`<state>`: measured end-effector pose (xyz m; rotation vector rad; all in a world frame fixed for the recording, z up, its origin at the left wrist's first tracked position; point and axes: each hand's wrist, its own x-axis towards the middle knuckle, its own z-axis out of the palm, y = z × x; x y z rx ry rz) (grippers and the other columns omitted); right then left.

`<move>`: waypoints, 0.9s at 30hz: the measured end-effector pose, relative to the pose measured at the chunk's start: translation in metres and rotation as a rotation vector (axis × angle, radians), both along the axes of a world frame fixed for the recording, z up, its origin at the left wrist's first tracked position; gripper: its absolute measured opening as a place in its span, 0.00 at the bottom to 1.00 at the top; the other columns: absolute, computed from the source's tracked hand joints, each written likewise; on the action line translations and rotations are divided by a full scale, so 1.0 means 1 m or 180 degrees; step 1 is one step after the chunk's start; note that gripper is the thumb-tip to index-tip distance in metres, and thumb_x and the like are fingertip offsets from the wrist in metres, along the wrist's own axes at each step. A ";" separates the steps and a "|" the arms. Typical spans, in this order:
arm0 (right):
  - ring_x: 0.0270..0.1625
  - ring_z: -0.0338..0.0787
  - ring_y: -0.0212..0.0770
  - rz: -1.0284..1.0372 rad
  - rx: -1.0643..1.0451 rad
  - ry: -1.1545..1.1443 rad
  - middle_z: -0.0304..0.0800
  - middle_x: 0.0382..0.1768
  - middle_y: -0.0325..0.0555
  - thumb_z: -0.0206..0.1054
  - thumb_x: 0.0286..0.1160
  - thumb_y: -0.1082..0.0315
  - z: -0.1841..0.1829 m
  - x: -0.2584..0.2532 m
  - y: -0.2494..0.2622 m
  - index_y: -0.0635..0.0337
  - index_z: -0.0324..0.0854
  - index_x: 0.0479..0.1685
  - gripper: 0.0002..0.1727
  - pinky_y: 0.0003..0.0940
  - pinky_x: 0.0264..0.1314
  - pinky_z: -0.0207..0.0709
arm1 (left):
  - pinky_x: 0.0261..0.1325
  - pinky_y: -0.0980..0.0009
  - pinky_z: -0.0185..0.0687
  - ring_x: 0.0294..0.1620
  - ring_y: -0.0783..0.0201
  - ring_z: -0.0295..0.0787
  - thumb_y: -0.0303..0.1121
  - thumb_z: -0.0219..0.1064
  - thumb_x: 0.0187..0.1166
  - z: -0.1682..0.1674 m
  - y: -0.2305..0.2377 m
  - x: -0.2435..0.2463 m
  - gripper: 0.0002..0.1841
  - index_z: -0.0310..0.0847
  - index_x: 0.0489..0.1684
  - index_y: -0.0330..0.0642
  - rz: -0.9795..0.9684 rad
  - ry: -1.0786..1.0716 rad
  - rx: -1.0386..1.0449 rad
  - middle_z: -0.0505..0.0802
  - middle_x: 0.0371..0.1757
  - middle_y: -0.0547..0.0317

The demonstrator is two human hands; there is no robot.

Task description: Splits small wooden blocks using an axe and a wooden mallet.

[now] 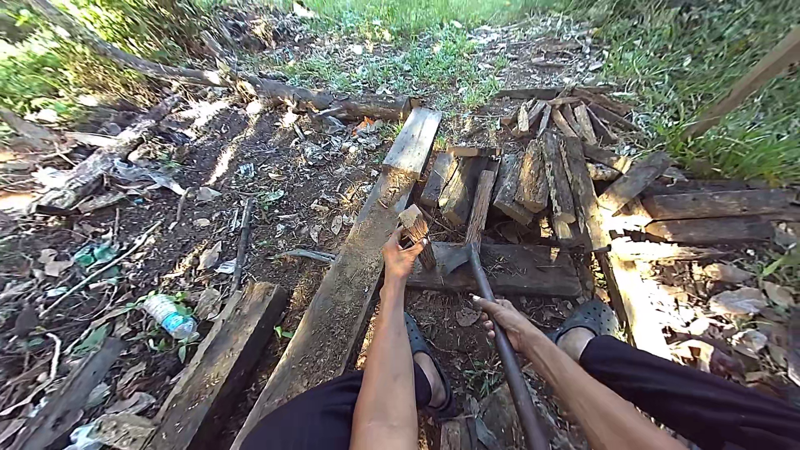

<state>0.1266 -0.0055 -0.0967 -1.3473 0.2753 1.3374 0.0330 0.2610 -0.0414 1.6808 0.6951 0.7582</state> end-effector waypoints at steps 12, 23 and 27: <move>0.11 0.80 0.38 0.0426 0.0735 -0.3431 0.79 0.17 0.39 0.39 0.89 0.34 0.180 -0.028 -0.006 0.57 0.75 0.49 0.34 0.36 0.12 0.81 | 0.66 0.60 0.91 0.61 0.61 0.94 0.29 0.83 0.67 0.006 -0.009 0.002 0.33 0.79 0.75 0.36 -0.0223 -0.0018 -0.0041 0.93 0.63 0.47; 0.15 0.79 0.32 -0.0139 0.1926 -0.4600 0.77 0.19 0.34 0.45 0.88 0.33 0.207 -0.066 -0.006 0.58 0.75 0.49 0.33 0.32 0.13 0.79 | 0.64 0.57 0.92 0.60 0.61 0.94 0.31 0.84 0.66 0.008 -0.018 0.001 0.33 0.81 0.75 0.43 -0.0275 0.0009 0.0038 0.93 0.64 0.51; 0.12 0.77 0.36 0.0661 0.0703 -0.4271 0.75 0.15 0.37 0.44 0.88 0.33 0.158 -0.058 -0.009 0.58 0.77 0.47 0.35 0.39 0.13 0.79 | 0.64 0.57 0.93 0.58 0.61 0.95 0.33 0.84 0.66 0.008 -0.018 0.001 0.34 0.80 0.76 0.41 -0.0246 0.0099 0.0047 0.94 0.62 0.51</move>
